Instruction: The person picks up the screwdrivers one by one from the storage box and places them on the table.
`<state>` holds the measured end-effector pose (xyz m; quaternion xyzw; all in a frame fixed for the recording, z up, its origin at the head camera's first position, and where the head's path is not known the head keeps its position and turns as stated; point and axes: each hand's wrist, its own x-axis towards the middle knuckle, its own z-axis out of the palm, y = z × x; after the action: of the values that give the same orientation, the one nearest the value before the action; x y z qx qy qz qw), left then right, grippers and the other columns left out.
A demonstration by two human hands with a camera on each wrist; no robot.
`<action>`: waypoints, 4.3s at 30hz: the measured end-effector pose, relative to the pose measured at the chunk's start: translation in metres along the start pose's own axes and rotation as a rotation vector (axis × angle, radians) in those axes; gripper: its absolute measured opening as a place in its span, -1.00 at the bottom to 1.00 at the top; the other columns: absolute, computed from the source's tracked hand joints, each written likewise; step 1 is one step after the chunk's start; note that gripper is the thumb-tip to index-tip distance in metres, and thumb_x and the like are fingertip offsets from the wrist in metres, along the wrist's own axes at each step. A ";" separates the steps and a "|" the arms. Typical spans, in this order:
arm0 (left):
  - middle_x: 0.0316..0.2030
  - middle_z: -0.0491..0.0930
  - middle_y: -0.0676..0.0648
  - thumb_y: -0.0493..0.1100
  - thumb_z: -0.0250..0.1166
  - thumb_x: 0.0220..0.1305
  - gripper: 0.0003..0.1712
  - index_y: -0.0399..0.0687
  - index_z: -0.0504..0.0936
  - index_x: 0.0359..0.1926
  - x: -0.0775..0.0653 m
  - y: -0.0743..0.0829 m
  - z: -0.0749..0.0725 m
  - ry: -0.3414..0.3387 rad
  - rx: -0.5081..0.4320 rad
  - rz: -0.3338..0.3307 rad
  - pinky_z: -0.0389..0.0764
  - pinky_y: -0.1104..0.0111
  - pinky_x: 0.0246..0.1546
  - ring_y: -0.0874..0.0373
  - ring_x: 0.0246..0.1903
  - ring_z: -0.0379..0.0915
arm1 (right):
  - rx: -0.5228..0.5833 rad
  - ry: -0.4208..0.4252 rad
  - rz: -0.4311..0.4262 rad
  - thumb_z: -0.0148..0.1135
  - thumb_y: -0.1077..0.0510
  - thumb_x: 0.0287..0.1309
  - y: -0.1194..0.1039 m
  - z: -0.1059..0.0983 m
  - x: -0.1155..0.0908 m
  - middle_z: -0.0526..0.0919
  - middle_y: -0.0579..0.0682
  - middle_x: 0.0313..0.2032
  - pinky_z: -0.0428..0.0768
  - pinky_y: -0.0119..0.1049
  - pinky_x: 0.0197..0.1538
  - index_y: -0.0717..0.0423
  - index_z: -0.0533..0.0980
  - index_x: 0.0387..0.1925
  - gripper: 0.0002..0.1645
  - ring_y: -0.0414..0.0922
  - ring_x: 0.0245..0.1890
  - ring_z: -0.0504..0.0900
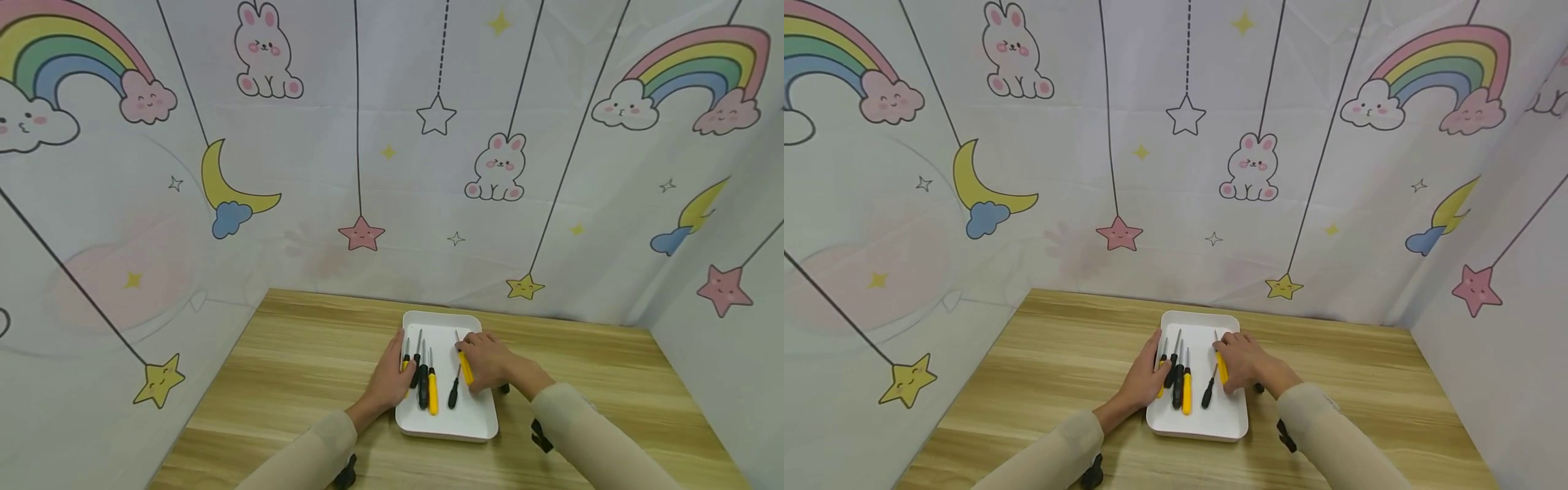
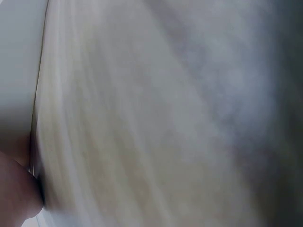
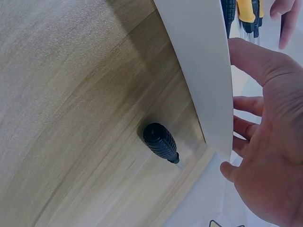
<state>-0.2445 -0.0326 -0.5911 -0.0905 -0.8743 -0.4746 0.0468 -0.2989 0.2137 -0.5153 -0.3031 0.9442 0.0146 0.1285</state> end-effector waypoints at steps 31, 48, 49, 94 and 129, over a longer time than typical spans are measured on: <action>0.65 0.00 -0.29 -0.17 0.12 0.59 -0.14 -0.25 -0.08 0.69 -0.005 0.000 0.002 0.002 -0.011 -0.007 0.08 -0.08 0.58 -0.19 0.62 -0.03 | 0.003 -0.066 0.058 0.74 -0.24 -0.12 0.001 0.005 0.013 0.47 0.12 0.37 0.37 0.19 0.47 0.11 0.44 0.44 0.15 0.17 0.33 0.44; 0.65 0.03 -0.28 -0.16 0.13 0.59 -0.15 -0.24 -0.06 0.69 -0.002 0.000 0.002 0.024 0.007 -0.003 0.09 -0.06 0.58 -0.18 0.61 -0.01 | -0.064 -0.102 0.072 0.75 -0.16 -0.11 -0.011 -0.006 0.016 0.44 0.15 0.42 0.42 0.14 0.45 0.14 0.43 0.44 0.12 0.19 0.32 0.46; 0.65 0.03 -0.27 -0.16 0.13 0.59 -0.15 -0.24 -0.06 0.69 -0.002 0.001 0.002 0.027 0.009 -0.001 0.09 -0.05 0.58 -0.18 0.61 -0.01 | -0.072 -0.104 0.072 0.74 -0.16 -0.09 -0.012 -0.008 0.016 0.43 0.16 0.43 0.41 0.14 0.46 0.15 0.43 0.44 0.12 0.20 0.34 0.45; 0.65 0.03 -0.29 -0.18 0.14 0.56 -0.13 -0.24 -0.06 0.69 -0.010 0.009 0.007 0.040 0.010 -0.031 0.07 -0.07 0.59 -0.19 0.61 -0.02 | -0.058 -0.095 0.070 0.76 -0.22 -0.14 -0.004 0.003 0.015 0.47 0.08 0.38 0.49 0.06 0.42 0.05 0.46 0.42 0.11 0.11 0.23 0.50; 0.63 0.06 -0.31 -0.19 0.14 0.54 -0.14 -0.26 -0.02 0.69 -0.007 0.011 0.005 0.050 0.012 -0.015 0.09 -0.07 0.58 -0.20 0.60 0.02 | -0.079 0.046 -0.011 0.73 -0.34 -0.19 -0.006 -0.003 -0.006 0.52 0.10 0.27 0.52 0.11 0.36 0.14 0.49 0.37 0.17 0.10 0.22 0.50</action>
<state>-0.2350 -0.0239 -0.5863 -0.0718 -0.8763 -0.4718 0.0653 -0.2917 0.2117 -0.5106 -0.3133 0.9439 0.0444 0.0947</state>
